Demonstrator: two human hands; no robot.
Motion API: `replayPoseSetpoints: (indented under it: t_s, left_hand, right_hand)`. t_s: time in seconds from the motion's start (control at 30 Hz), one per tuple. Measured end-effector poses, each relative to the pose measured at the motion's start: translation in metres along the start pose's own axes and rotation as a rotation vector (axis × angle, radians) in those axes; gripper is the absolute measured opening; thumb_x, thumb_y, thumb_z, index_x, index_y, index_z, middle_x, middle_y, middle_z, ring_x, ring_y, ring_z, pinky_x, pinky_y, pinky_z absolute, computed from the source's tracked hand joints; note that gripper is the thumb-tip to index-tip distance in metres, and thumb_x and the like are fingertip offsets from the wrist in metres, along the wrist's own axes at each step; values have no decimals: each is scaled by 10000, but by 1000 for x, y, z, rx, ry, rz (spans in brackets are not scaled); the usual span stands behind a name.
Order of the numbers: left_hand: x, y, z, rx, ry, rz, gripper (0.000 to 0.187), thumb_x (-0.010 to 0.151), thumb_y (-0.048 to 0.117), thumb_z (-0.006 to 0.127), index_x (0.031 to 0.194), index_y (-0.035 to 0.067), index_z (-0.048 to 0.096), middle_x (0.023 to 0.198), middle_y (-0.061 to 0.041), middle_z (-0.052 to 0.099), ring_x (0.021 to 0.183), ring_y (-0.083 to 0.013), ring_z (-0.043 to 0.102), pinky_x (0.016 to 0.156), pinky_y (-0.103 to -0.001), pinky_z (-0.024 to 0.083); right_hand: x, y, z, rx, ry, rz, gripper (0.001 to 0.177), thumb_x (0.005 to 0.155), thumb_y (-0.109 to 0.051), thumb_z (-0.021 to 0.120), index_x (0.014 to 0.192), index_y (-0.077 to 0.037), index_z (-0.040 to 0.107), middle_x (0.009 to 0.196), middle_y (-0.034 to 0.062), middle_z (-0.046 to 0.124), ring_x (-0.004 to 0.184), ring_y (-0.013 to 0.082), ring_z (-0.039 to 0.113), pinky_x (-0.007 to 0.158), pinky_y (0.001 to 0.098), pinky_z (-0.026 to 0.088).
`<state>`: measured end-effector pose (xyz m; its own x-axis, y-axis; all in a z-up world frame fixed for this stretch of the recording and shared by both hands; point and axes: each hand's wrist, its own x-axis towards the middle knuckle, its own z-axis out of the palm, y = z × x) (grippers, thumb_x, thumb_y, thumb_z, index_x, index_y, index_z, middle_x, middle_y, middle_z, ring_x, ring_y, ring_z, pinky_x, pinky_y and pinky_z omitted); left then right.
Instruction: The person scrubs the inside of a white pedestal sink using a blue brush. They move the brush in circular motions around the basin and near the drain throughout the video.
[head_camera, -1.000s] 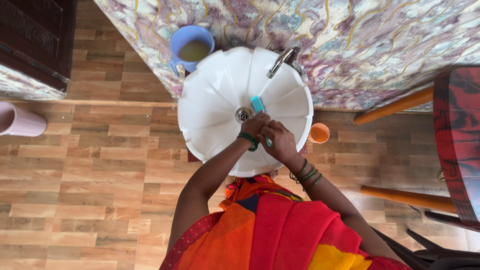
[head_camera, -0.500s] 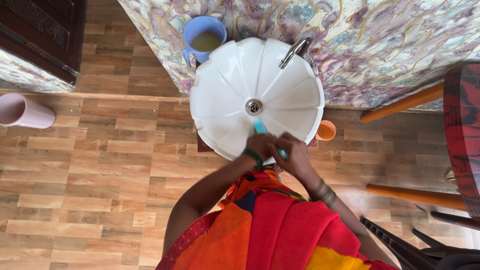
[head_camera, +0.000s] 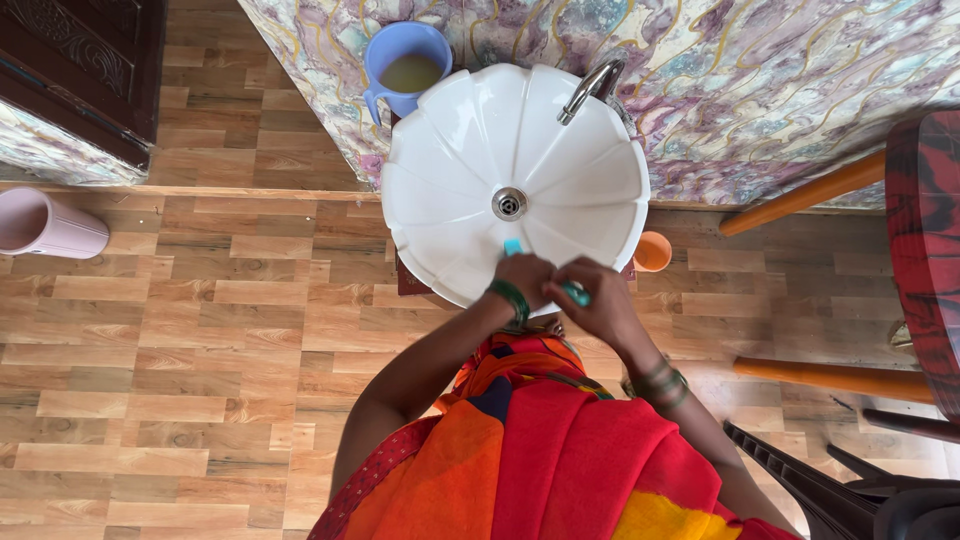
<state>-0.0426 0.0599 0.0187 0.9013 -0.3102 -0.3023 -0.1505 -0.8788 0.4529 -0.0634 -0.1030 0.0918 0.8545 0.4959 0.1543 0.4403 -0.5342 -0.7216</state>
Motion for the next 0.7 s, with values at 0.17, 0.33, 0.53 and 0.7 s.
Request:
replayPoseSetpoints:
  t_s: [0.17, 0.33, 0.53, 0.7]
  left_hand:
    - [-29, 0, 4, 96, -7, 58, 223, 785, 354, 724, 898, 165, 759, 938, -102, 754, 934, -306, 747, 795, -449, 609]
    - [44, -62, 37, 103, 146, -6, 161, 887, 251, 647, 956, 157, 758, 1082, -89, 732, 1020, -312, 731, 794, -461, 612]
    - [101, -86, 34, 128, 141, -64, 189, 888, 246, 634, 984, 143, 760, 1127, -127, 717, 1042, -336, 718, 819, -458, 604]
    - [60, -39, 25, 118, 54, -51, 258, 930, 329, 598, 981, 144, 770, 1081, -130, 755, 1035, -319, 732, 840, -463, 594]
  right_hand:
    - [-23, -23, -3, -14, -20, -126, 218, 841, -254, 798, 962, -76, 757, 1005, 83, 741, 808, 277, 751, 703, 377, 595]
    - [19, 8, 44, -138, 44, -95, 153, 865, -208, 772, 965, -96, 739, 982, 77, 714, 743, 313, 722, 664, 415, 578]
    - [55, 46, 56, -134, 158, -113, 121, 874, -180, 762, 939, -83, 732, 972, 96, 704, 739, 333, 705, 669, 424, 568]
    - [30, 32, 27, -105, 104, -73, 113, 865, -192, 755, 890, -82, 749, 930, 86, 718, 749, 319, 717, 680, 415, 574]
